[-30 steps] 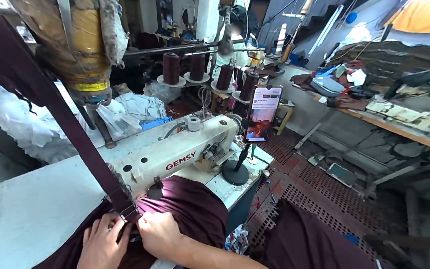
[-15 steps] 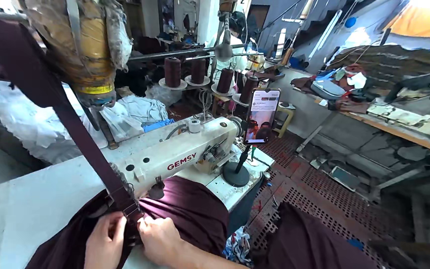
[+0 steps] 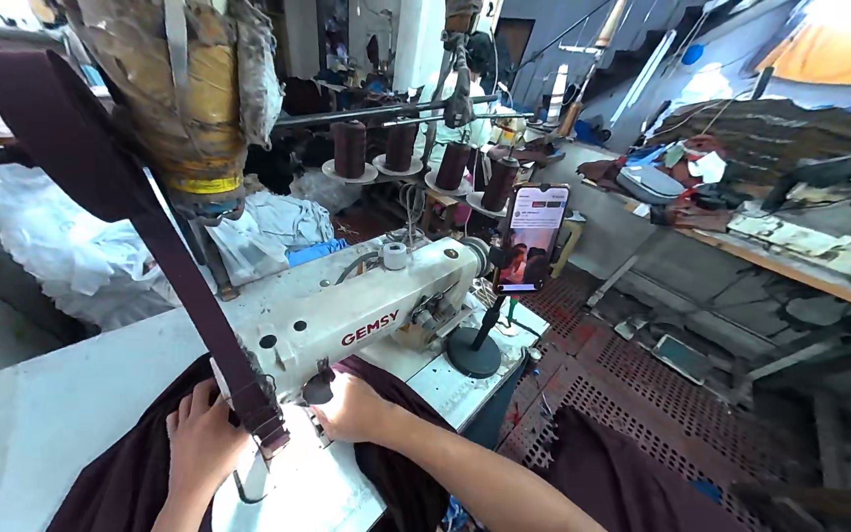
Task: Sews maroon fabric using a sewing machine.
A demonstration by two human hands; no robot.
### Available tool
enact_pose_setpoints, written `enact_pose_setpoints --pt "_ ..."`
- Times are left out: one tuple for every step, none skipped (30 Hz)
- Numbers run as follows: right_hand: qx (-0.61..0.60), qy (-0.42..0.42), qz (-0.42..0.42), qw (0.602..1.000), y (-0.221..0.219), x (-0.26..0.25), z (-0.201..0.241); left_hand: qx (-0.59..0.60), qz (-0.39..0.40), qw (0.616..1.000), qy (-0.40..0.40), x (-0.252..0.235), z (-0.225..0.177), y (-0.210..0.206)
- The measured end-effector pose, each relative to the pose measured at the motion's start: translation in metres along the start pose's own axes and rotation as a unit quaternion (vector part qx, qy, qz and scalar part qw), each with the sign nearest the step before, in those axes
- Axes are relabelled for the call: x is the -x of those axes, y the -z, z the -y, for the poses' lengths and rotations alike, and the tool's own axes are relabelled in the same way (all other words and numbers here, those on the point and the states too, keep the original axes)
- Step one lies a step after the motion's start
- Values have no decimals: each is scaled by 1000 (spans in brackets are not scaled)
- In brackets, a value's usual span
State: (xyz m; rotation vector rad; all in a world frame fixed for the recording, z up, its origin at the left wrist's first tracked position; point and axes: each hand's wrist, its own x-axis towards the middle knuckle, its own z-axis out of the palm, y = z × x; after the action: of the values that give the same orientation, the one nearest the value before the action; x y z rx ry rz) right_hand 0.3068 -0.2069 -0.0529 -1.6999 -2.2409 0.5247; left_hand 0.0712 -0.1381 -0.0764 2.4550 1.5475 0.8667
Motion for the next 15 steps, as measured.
enact_pose_setpoints --pt "-19 6 -18 1000 -2 -2 0 -1 -1 1000 16 -2 -2 0" --pt "-40 1 -42 998 -2 -5 0 6 -5 1000 28 -5 -3 0" --pt "-58 -6 -68 996 -1 -7 0 14 -10 999 33 -8 -3 0" --pt "-72 -6 -95 993 -1 -11 1 28 -16 999 34 -10 -4 0" --pt "-97 -6 -119 988 -5 -16 1 37 -22 999 29 -13 -2 -1" --pt "-128 -7 -131 983 -13 -23 0 47 -31 998 18 -17 0 -3" --pt "-160 -14 -119 980 -22 -31 1 59 -42 997 5 -21 4 -6" --pt "-165 -17 -93 982 -30 -40 2 74 -49 996 -5 -24 8 -9" --pt "-159 -14 -75 984 -35 -47 2 94 -49 994 -13 -27 9 -9" --pt "-159 -9 -72 985 -38 -50 1 109 -54 992 -22 -28 7 -8" --pt "-166 -10 -77 983 -38 -52 -1 113 -56 992 -29 -29 6 -6" --pt "-173 -20 -73 982 -34 -50 -2 110 -50 992 -31 -29 6 -6" --pt "-177 -37 -73 981 -30 -46 -2 103 -33 994 -24 -28 7 -5" --pt "-174 -60 -73 980 -24 -39 0 97 -10 995 -14 -25 8 -3" --pt "-159 -81 -62 982 -12 -28 6 98 11 995 -4 -23 8 1"
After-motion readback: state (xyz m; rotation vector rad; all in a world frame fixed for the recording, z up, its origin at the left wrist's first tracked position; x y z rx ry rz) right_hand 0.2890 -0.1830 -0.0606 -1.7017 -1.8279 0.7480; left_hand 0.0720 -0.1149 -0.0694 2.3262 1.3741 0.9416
